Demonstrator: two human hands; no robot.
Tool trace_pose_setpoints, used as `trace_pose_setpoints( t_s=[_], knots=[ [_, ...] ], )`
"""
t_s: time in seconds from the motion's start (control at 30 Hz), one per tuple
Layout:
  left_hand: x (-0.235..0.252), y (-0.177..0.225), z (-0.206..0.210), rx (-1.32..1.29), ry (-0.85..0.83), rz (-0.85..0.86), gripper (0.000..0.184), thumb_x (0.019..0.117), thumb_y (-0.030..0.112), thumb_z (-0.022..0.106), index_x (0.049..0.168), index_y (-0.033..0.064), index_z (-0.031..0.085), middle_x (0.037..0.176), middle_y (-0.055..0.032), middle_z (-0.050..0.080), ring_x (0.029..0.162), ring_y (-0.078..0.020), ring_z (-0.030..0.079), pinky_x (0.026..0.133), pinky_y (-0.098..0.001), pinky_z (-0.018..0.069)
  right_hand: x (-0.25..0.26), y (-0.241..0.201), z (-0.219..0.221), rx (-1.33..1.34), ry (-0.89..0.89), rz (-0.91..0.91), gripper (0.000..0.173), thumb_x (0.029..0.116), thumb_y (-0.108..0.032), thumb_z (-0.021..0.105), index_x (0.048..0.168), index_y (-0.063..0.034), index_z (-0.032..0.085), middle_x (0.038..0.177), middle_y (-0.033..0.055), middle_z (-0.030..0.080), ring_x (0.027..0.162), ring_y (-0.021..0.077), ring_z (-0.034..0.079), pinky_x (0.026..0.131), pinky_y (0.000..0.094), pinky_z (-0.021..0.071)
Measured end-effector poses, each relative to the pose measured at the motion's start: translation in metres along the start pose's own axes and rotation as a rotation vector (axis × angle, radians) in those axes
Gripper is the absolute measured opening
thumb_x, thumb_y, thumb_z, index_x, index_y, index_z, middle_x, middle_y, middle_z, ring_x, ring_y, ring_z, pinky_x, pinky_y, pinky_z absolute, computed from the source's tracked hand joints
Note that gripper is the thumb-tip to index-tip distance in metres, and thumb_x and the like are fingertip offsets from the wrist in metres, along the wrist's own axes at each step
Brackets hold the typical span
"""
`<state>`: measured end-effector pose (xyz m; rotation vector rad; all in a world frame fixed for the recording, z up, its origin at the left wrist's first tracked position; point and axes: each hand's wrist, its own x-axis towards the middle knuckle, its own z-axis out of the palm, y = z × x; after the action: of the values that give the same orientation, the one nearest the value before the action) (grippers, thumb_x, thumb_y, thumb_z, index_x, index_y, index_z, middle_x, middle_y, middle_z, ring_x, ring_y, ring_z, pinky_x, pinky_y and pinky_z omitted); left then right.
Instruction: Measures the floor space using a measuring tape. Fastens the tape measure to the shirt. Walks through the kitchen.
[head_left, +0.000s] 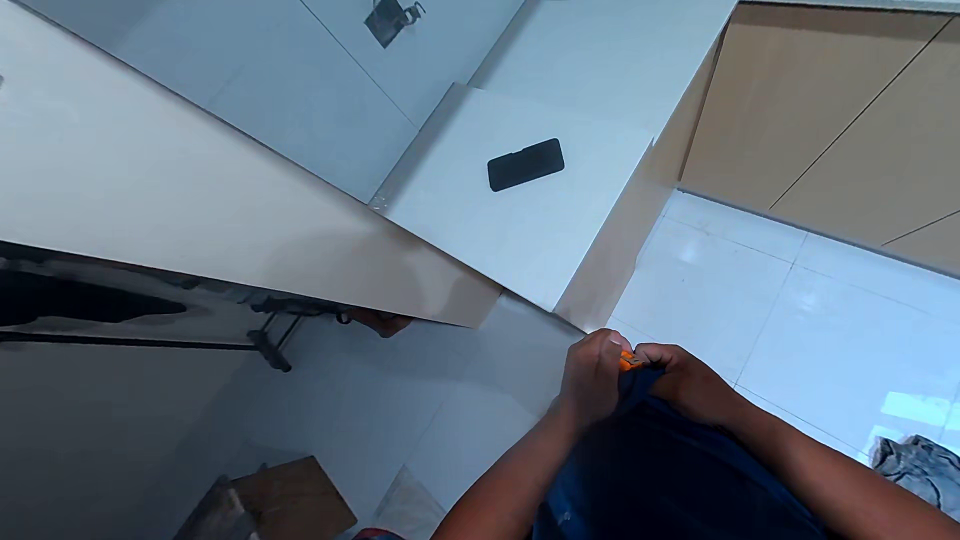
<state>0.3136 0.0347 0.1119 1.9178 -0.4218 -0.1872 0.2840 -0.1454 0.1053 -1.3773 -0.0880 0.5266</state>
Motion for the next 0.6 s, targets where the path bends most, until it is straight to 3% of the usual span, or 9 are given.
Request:
trace_pose_setpoints(
  t_s=[0.13,0.2,0.23,0.27,0.33,0.37,0.47,0.6],
  knots=[
    [0.006,-0.005,-0.006,-0.342,-0.097,-0.244,0.046,0.1048,0.027,0.028,0.084,0.0094,0.064,0.079,0.0065,0.064,0.076,-0.0011,0.06,0.073,-0.0226,0.0509,0.001,-0.002,-0.004,0.063,-0.032,0.004,0.023,0.0894,-0.001,0.052,0.077,-0.0183,0.061,0.072,-0.0129,0.06,0.068,-0.0037,0.056,0.064,0.0179,0.0477],
    [0.005,-0.024,-0.005,-0.598,-0.136,-0.186,0.055,0.1045,0.054,0.032,0.086,0.0144,0.066,0.082,0.0071,0.066,0.078,-0.002,0.062,0.075,-0.0225,0.0518,-0.001,-0.001,-0.004,0.05,0.013,0.034,0.022,0.0928,-0.003,0.052,0.078,-0.018,0.06,0.07,-0.0125,0.058,0.066,-0.0031,0.055,0.062,0.0177,0.0466],
    [0.006,-0.032,-0.005,-0.751,-0.166,-0.155,0.062,0.0961,0.072,0.042,0.09,0.0162,0.068,0.086,0.0059,0.068,0.08,-0.0035,0.064,0.075,-0.0226,0.0523,-0.001,-0.001,-0.004,0.015,0.048,0.03,0.021,0.0934,-0.004,0.052,0.079,-0.0174,0.06,0.069,-0.0121,0.058,0.064,-0.0031,0.054,0.061,0.0174,0.046],
    [0.006,-0.037,-0.006,-0.914,-0.198,-0.152,0.062,0.0858,0.077,0.056,0.095,0.017,0.069,0.093,0.0033,0.07,0.085,-0.0068,0.066,0.077,-0.0241,0.0536,-0.002,0.0,-0.004,-0.036,0.092,0.0,0.019,0.0928,-0.005,0.053,0.08,-0.0165,0.061,0.069,-0.012,0.058,0.063,-0.0035,0.054,0.06,0.017,0.0454],
    [0.005,-0.04,-0.01,-1.169,-0.157,-0.227,0.051,0.0752,0.056,0.083,0.101,0.0152,0.067,0.107,-0.0045,0.07,0.093,-0.0155,0.07,0.078,-0.0284,0.0585,-0.006,0.005,-0.002,-0.163,0.2,-0.183,0.011,0.0901,-0.008,0.056,0.084,-0.0133,0.063,0.073,-0.011,0.06,0.067,-0.0054,0.056,0.062,0.0151,0.0468],
    [0.005,-0.037,-0.012,-1.239,-0.099,-0.284,0.046,0.0722,0.042,0.089,0.1,0.0147,0.064,0.109,-0.0068,0.069,0.093,-0.0186,0.071,0.073,-0.0313,0.061,-0.007,0.01,-0.002,-0.222,0.229,-0.335,0.009,0.0913,-0.011,0.059,0.085,-0.0102,0.065,0.077,-0.0085,0.063,0.072,-0.006,0.058,0.066,0.0135,0.0492],
    [0.004,-0.04,-0.017,-1.37,-0.069,-0.308,0.039,0.0727,0.024,0.088,0.101,0.0157,0.063,0.114,-0.0089,0.067,0.096,-0.0233,0.072,0.07,-0.0376,0.0618,-0.005,0.013,-0.006,-0.35,0.198,-0.634,0.018,0.0984,-0.021,0.06,0.09,-0.006,0.062,0.084,0.0009,0.064,0.084,-0.0014,0.061,0.076,0.014,0.0511],
    [0.003,-0.047,-0.017,-1.502,-0.271,-0.132,0.035,0.0797,0.026,0.08,0.11,0.0161,0.066,0.127,-0.012,0.066,0.111,-0.0257,0.068,0.084,-0.0366,0.0586,-0.001,0.01,-0.007,-0.398,0.211,-0.629,0.014,0.0947,-0.016,0.06,0.091,-0.0035,0.065,0.085,0.0035,0.066,0.085,0.0004,0.062,0.078,0.0147,0.0515]
  ],
)
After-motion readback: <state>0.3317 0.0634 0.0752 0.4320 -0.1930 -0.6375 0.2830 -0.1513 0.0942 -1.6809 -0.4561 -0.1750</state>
